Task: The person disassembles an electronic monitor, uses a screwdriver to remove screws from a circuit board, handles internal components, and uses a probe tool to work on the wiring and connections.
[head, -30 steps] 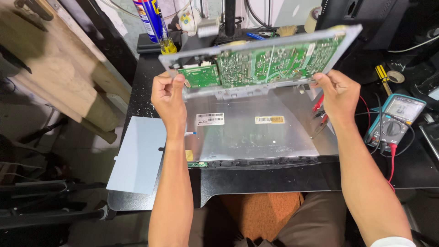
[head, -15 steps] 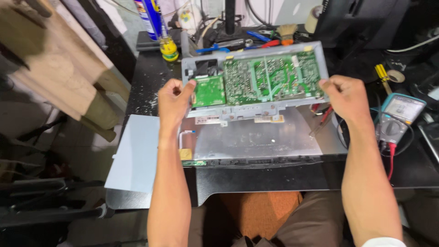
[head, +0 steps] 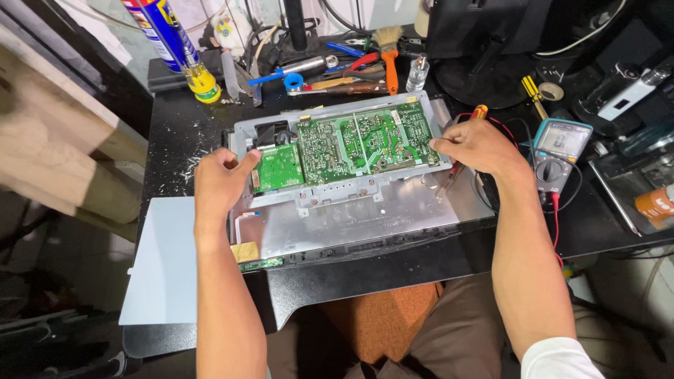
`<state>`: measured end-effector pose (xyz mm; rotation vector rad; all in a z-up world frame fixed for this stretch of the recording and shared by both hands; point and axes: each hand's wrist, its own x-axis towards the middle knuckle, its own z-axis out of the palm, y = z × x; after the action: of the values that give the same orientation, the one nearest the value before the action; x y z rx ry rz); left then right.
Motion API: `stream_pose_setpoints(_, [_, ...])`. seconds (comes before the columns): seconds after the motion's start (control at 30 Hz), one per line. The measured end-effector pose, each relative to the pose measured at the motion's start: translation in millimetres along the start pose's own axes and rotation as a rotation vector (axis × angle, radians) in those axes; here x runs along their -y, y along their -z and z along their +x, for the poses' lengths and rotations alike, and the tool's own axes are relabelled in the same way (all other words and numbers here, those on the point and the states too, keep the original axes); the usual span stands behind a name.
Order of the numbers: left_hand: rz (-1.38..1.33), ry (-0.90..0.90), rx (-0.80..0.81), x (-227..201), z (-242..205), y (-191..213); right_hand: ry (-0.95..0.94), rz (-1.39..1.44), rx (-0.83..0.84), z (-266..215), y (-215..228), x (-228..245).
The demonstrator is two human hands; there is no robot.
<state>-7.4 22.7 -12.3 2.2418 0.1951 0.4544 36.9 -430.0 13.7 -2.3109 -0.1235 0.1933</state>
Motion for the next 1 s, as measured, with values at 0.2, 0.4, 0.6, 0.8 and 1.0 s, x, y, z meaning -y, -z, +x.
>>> stream_pose_setpoints(0.2, [0.08,0.037,0.043,-6.2,-2.0,2.9,0.0,-0.107,0.051,0.4,4.4,-1.3])
stream_pose_setpoints(0.4, [0.09,0.164,0.127,-15.9,-7.6,8.1,0.0,-0.205,0.095,-0.6,6.8,0.5])
stream_pose_setpoints(0.6, [0.128,0.163,0.118,-12.8,-5.7,6.6,-0.039,-0.258,0.111,-2.4,8.6,2.6])
stream_pose_setpoints(0.8, [0.141,0.192,0.101,-4.4,-4.7,1.8,-0.004,-0.377,-0.051,1.2,10.7,-7.7])
stream_pose_setpoints(1.0, [0.204,0.069,-0.073,-3.7,-7.5,-5.9,0.174,-0.061,-0.688,9.3,-0.5,-19.1])
